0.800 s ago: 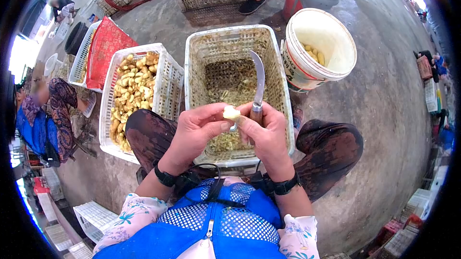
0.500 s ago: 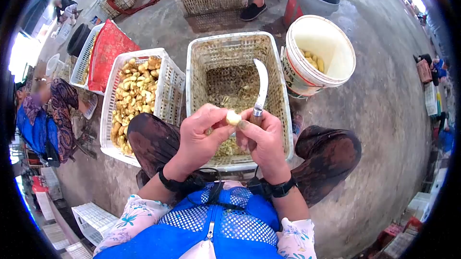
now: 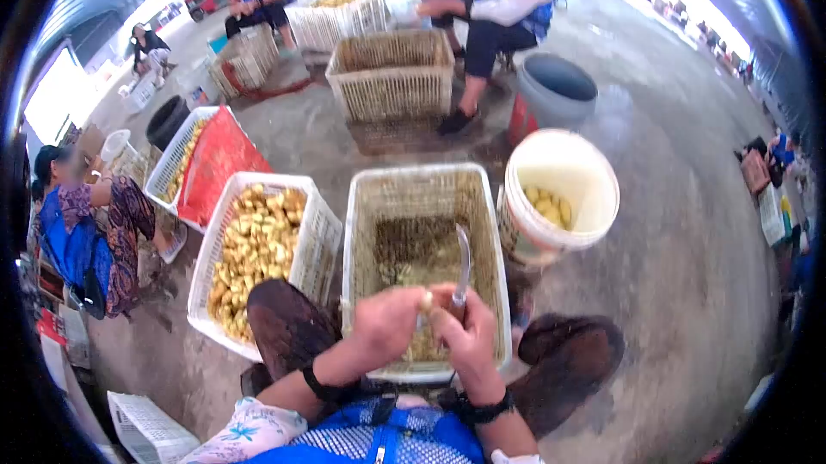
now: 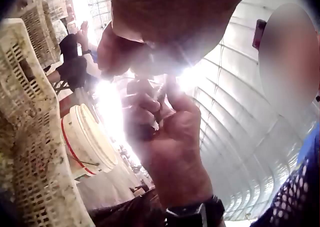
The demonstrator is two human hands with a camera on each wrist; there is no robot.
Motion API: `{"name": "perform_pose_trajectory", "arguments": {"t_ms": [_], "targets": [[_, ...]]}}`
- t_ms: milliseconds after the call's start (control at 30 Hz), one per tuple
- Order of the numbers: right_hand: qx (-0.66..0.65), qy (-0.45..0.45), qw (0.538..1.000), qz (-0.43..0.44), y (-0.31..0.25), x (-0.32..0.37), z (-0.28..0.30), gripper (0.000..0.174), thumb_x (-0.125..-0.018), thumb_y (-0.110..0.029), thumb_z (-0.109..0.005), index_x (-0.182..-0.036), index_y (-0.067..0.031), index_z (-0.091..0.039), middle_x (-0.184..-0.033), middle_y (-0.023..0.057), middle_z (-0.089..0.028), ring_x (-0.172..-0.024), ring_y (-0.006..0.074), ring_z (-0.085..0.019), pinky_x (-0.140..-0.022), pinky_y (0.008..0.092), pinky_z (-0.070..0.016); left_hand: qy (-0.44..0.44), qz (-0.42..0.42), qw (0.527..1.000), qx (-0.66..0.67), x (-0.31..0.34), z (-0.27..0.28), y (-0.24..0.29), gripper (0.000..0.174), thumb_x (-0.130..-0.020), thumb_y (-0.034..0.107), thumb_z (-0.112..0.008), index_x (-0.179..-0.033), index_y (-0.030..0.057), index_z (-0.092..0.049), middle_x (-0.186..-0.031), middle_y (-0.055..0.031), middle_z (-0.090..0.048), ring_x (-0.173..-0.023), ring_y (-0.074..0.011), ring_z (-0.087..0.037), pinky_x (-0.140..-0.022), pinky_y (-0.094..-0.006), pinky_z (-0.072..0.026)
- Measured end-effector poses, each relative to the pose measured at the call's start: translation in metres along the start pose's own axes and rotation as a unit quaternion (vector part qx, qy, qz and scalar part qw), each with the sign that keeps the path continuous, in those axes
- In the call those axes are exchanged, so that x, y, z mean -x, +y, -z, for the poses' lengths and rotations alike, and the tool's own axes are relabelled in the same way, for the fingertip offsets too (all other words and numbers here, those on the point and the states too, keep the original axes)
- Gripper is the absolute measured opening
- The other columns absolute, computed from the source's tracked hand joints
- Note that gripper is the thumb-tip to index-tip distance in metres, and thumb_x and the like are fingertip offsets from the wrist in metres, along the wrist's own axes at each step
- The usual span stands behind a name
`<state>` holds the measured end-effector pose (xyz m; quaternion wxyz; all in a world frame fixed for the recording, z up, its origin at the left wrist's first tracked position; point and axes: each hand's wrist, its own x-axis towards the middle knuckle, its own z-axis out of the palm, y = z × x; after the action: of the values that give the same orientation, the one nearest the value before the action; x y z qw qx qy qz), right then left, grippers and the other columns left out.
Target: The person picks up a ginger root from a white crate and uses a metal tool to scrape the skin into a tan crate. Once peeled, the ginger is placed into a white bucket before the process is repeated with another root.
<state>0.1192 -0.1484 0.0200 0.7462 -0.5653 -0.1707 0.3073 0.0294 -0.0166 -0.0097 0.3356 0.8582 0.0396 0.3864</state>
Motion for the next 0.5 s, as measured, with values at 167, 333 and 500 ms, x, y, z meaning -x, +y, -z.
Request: {"name": "perform_pose_trajectory", "arguments": {"t_ms": [167,333,500], "targets": [[0.056,0.008,0.998,0.007,-0.001,0.002,0.007,0.012,-0.094,-0.003,-0.07,-0.104,0.0024,-0.068,-0.07,0.0003,-0.062,-0.056,0.0059,-0.055,-0.049,0.0217,-0.0398,-0.045,0.086,0.991,0.095,-0.004,0.01,0.017,0.025,-0.089,-0.001,-0.069,-0.113,-0.0017,-0.071,-0.099,-0.0145,-0.073,-0.086,-0.0243,-0.072,-0.074,-0.0344,-0.0586],[0.035,-0.004,0.999,0.004,0.001,0.005,0.01,0.011,-0.094,-0.001,-0.069,-0.104,0.0031,-0.068,-0.071,0.002,-0.064,-0.056,0.0073,-0.057,-0.05,0.0227,-0.0408,-0.078,0.299,0.906,0.291,-0.001,0.019,0.014,0.031,-0.089,0.002,-0.074,-0.12,-0.0028,-0.071,-0.103,-0.0055,-0.071,-0.09,-0.0107,-0.066,-0.076,-0.026,-0.0543],[0.018,0.005,1.0,0.002,0.001,0.006,0.005,0.009,-0.093,-0.001,-0.07,-0.102,0.0016,-0.068,-0.071,0.0011,-0.063,-0.056,0.0064,-0.056,-0.05,0.0222,-0.0402,-0.07,0.345,0.873,0.338,-0.001,0.019,0.013,0.028,-0.094,0.003,-0.07,-0.121,-0.0017,-0.071,-0.103,-0.0032,-0.071,-0.09,-0.01,-0.065,-0.076,-0.0246,-0.0531]]}}
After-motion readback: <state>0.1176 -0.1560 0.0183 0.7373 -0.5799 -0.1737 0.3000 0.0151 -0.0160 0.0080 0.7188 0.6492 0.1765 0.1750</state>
